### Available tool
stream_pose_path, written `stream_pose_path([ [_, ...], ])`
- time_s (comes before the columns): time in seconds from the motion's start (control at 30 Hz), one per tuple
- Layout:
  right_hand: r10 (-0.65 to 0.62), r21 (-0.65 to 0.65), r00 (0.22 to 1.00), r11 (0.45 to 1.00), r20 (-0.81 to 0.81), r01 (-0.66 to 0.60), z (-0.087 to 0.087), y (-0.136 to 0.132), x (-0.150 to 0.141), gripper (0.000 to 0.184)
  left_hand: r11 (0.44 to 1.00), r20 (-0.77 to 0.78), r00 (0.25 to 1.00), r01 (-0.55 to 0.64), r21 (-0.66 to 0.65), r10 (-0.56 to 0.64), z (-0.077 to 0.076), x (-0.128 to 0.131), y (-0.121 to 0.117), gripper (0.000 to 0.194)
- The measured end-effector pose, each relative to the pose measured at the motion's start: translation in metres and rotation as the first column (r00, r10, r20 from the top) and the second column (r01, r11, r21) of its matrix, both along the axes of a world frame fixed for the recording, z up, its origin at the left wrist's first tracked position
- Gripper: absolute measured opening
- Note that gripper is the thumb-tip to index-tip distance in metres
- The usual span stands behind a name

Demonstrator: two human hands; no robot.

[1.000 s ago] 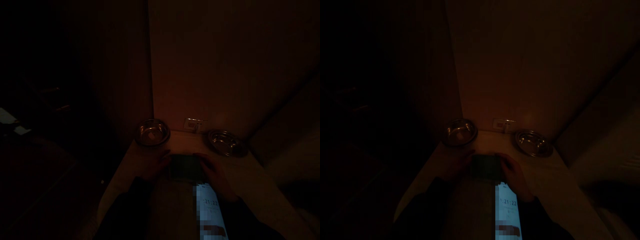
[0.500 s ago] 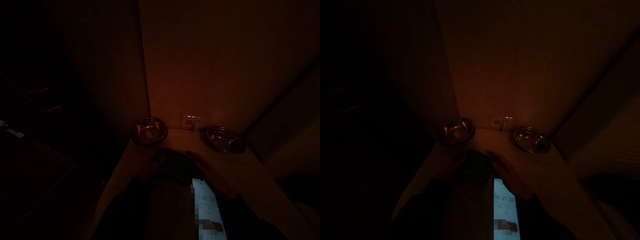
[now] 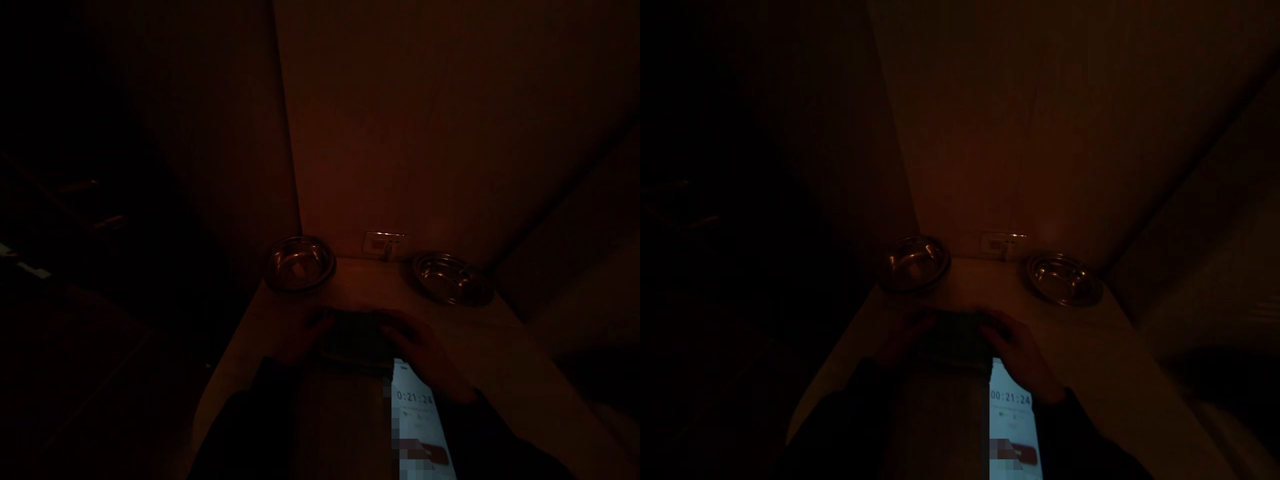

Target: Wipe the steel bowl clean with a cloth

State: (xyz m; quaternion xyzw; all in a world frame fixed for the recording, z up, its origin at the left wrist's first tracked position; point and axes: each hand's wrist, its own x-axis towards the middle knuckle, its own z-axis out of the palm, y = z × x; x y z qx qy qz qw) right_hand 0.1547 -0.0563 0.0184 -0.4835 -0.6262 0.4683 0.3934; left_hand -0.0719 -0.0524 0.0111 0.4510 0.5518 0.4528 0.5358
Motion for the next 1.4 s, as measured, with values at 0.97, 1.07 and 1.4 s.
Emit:
stream_pose_path([
  [0.97,0.551,0.082,0.761,0.790,0.342,-0.608,0.038,-0.014,-0.024,0.052,0.839,-0.083,0.835,0.538,-0.079,-0.544,0.013,-0.035,-0.053,0.065],
  [1.07,0.587,0.053,0.700,0.750,0.406,-0.659,0.046,-0.014,-0.031,0.051,0.785,-0.212,0.757,0.608,-0.120,-0.618,0.024,-0.035,-0.056,0.053],
  [1.4,0.549,-0.047,0.553,0.735,0.626,-0.677,0.045,-0.011,-0.036,0.042,0.963,-0.447,0.855,-0.205,0.173,0.262,0.042,-0.052,0.000,0.036],
])
